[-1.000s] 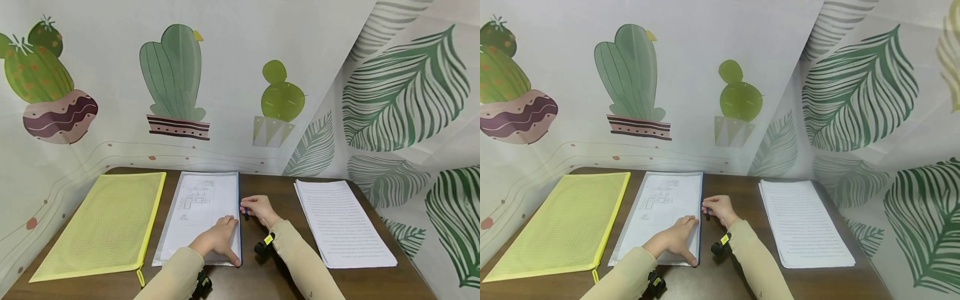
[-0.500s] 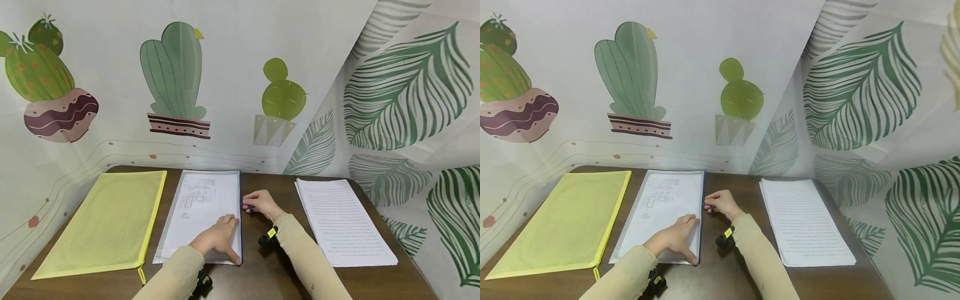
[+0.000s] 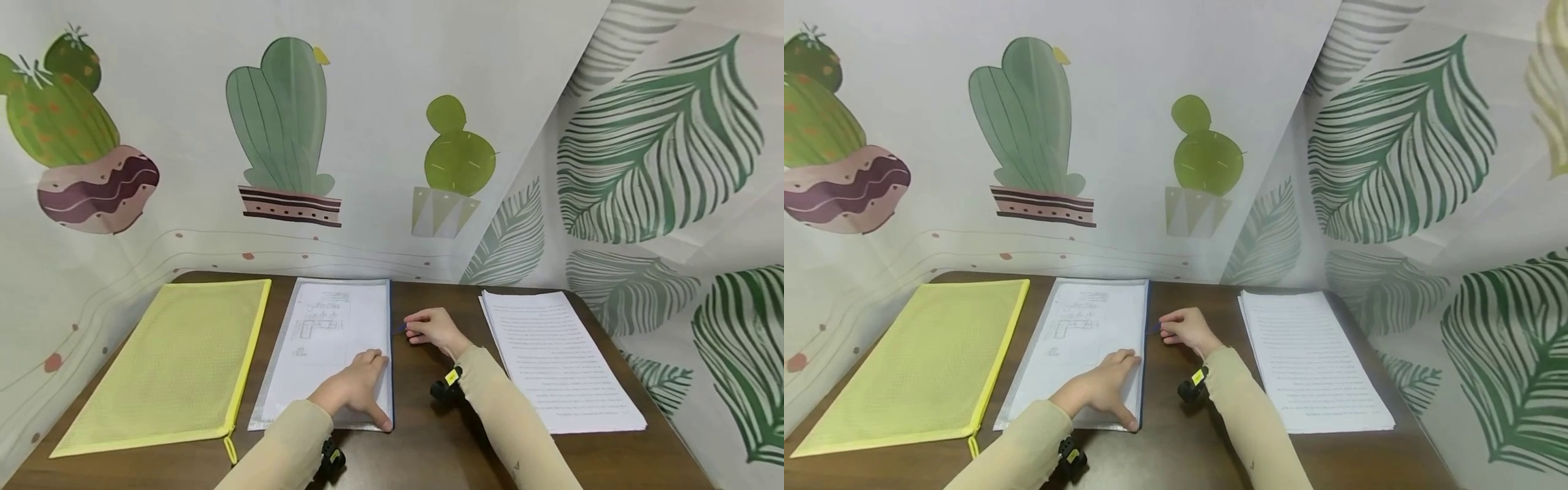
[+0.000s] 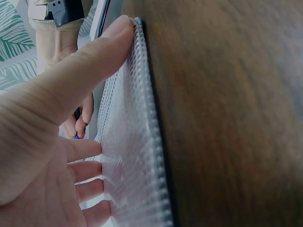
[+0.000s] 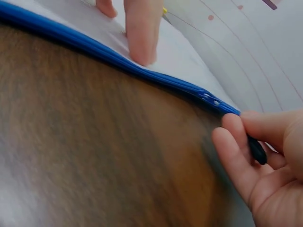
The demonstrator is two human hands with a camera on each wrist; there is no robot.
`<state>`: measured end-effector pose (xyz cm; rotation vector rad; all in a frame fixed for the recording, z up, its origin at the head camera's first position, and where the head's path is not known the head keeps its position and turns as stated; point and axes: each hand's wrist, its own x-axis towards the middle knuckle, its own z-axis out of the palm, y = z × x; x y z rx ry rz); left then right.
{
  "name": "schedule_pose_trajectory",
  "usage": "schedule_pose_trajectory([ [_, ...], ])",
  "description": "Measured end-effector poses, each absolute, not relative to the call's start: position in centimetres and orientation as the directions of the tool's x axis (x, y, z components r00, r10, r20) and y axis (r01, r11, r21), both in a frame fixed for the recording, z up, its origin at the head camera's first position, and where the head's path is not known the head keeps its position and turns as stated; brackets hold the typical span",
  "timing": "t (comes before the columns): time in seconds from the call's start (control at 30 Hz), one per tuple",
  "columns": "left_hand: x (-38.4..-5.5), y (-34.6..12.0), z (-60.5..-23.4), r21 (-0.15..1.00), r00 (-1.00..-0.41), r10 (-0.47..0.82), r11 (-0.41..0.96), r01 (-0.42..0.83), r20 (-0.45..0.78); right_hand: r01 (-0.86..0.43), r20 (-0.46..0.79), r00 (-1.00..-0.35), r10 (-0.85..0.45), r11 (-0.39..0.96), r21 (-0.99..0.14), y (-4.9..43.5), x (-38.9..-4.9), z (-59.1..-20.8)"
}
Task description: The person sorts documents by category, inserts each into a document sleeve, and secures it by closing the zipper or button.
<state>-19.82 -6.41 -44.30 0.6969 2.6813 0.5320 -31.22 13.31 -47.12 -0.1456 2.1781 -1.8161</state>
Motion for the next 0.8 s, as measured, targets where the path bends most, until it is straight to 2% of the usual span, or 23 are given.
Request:
schedule_pose_trajectory([
  [0.1, -19.8, -6.4, -44.3, 0.43, -0.829, 0.518, 0.81, 0.398, -0.209, 0.05, -0.104, -0.962, -0.252, 0.213, -0.976, 13.0, -31.3, -47.5],
  [0.2, -19.7, -6.5, -44.2, 0.432, -0.829, 0.519, 0.809, 0.398, -0.208, -0.116, 0.0, -0.96, -0.281, 0.398, -0.91, 12.9, -31.4, -47.6],
  [0.3, -19.8, -6.6, -44.1, 0.428, -0.831, 0.514, 0.813, 0.395, -0.211, -0.36, 0.139, -0.919, -0.369, 0.64, -0.679, 12.9, -31.4, -47.3],
  [0.37, -19.8, -6.6, -44.1, 0.423, -0.833, 0.51, 0.817, 0.392, -0.214, -0.471, 0.201, -0.879, -0.432, 0.728, -0.497, 13.1, -31.2, -47.0],
  [0.43, -19.8, -6.5, -44.1, 0.421, -0.834, 0.508, 0.819, 0.39, -0.215, -0.531, 0.231, -0.847, -0.479, 0.765, -0.363, 13.3, -31.0, -46.8],
  [0.5, -19.8, -6.5, -44.1, 0.423, -0.835, 0.507, 0.819, 0.388, -0.213, -0.545, 0.212, -0.839, -0.502, 0.785, -0.295, 13.5, -30.8, -46.6],
  [0.6, -19.8, -6.5, -44.2, 0.429, -0.835, 0.509, 0.815, 0.389, -0.208, -0.537, 0.175, -0.844, -0.507, 0.804, -0.256, 13.9, -30.6, -46.6],
  [0.67, -19.9, -6.5, -44.4, 0.429, -0.835, 0.51, 0.814, 0.391, -0.208, -0.528, 0.169, -0.849, -0.5, 0.802, -0.28, 14.1, -30.5, -46.7],
  [0.8, -19.8, -6.4, -44.5, 0.425, -0.833, 0.513, 0.814, 0.396, -0.207, -0.467, 0.193, -0.882, -0.431, 0.742, -0.481, 14.2, -30.6, -47.1],
])
